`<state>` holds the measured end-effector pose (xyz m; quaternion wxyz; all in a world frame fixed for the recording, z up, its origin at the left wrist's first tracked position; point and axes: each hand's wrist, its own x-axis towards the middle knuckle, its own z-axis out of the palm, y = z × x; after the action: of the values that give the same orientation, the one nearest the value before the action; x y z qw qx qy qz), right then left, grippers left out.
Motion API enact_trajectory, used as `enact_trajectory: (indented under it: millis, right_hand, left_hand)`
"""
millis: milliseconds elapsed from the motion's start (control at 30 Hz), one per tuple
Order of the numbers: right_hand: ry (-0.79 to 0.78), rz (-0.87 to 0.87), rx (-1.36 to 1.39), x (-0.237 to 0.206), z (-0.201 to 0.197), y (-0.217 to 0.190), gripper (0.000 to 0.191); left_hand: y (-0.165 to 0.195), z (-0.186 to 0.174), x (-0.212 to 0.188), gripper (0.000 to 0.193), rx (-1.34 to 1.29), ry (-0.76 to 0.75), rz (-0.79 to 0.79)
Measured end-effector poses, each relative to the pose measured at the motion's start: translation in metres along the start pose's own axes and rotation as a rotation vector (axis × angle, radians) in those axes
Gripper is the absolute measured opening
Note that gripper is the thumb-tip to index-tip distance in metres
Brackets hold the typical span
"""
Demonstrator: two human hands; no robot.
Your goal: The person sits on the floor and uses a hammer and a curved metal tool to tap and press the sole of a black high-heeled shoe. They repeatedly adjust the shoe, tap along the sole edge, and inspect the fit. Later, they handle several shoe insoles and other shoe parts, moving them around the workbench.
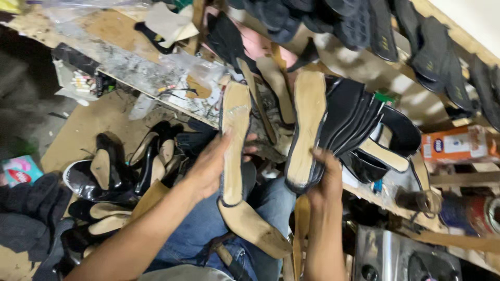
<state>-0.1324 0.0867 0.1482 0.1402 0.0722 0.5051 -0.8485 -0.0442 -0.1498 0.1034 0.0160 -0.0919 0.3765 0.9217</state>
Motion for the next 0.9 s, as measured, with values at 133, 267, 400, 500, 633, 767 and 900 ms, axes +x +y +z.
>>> enact_trajectory:
  millis: [133, 267, 400, 500, 633, 767, 900]
  right_hand:
    - [-0.063, 0.053, -0.287, -0.049, 0.018, 0.032, 0.050]
    - [-0.098, -0.105, -0.672, -0.064, 0.041, 0.034, 0.050]
    - [0.057, -0.107, -0.521, -0.069, 0.042, 0.025, 0.041]
    - [0.069, -0.069, -0.355, -0.068, 0.032, 0.024, 0.038]
    - [0.023, 0.009, -0.359, -0.062, 0.023, 0.028, 0.038]
    - [-0.015, 0.051, -0.290, -0.060, 0.023, 0.032, 0.040]
    - [-0.073, 0.067, -0.225, -0.067, 0.018, 0.029, 0.043]
  left_hand:
    - [-0.014, 0.014, -0.012, 0.051, -0.062, -0.099, -0.061]
    - [-0.022, 0.019, -0.016, 0.046, 0.017, -0.010, 0.033]
    - [0.005, -0.008, -0.020, 0.052, -0.179, 0.131, 0.172]
    - [0.043, -0.037, -0.014, 0.046, -0.266, 0.369, 0.427]
    - [0.100, -0.085, 0.011, 0.047, 0.025, 0.605, 0.531]
    - [0.138, -0.133, 0.058, 0.067, 0.155, 0.581, 0.672]
    - [0.172, -0.183, 0.119, 0.093, 0.358, 0.568, 0.709]
